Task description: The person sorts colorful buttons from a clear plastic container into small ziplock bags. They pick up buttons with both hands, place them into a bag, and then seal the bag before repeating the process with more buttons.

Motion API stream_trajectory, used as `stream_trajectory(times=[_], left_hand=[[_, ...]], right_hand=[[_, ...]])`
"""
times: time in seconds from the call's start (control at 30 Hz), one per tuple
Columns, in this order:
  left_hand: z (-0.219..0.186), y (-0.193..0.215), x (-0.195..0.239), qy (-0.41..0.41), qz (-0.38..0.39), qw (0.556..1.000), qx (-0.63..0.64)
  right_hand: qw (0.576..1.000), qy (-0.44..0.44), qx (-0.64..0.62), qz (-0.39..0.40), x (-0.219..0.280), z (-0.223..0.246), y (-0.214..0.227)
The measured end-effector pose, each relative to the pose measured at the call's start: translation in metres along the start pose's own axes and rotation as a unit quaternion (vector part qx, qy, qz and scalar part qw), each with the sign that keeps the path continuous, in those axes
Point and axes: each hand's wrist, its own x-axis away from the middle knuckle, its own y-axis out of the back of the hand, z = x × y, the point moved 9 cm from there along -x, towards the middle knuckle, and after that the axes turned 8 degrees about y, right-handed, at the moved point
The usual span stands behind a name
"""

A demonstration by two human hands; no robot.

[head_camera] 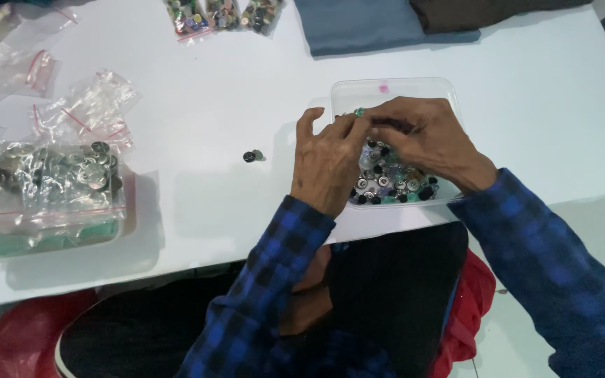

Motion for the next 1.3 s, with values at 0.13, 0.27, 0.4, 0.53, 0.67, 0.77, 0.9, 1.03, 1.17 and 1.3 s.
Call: stream_trajectory(times=[0.13, 0.27, 0.4, 0.53, 0.67, 0.77, 0.9, 1.03, 1.17, 1.3], left_hand=[[-0.015, 0.037, -0.001, -0.056, -0.115, 0.992, 0.003], [-0.023, 0.085, 0.016, -0.091, -0.162, 0.98, 0.068], [0.008, 0.135, 0.042, -0.026, -0.203, 0.968, 0.147], [0.071, 0.145, 0.073, 0.071, -0.228, 0.96, 0.144], [0.135, 0.122, 0.095, 0.157, -0.192, 0.954, 0.171], [0.159, 0.101, 0.104, 0.204, -0.134, 0.959, 0.144], [0.17, 0.079, 0.1, 0.246, -0.08, 0.96, 0.112], [0.167, 0.08, 0.098, 0.258, -0.079, 0.956, 0.114], [0.165, 0.08, 0.1, 0.262, -0.072, 0.957, 0.106], [0.167, 0.075, 0.103, 0.245, -0.096, 0.96, 0.096]], right_hand=[[0.993, 0.094, 0.013, -0.069, 0.002, 0.034, 0.018], [0.985, 0.072, 0.08, -0.135, 0.017, 0.078, 0.026], [0.97, 0.072, 0.085, -0.215, 0.034, 0.125, 0.005], [0.961, 0.126, 0.119, -0.217, 0.029, 0.164, -0.058], [0.965, 0.112, 0.054, -0.232, 0.009, 0.143, -0.115], [0.967, 0.074, 0.09, -0.226, -0.004, 0.108, -0.143], [0.969, -0.025, 0.026, -0.244, -0.013, 0.065, -0.151], [0.966, -0.056, 0.006, -0.252, -0.01, 0.053, -0.155], [0.966, -0.087, 0.008, -0.242, -0.01, 0.051, -0.154], [0.964, -0.099, 0.008, -0.248, -0.013, 0.049, -0.154]])
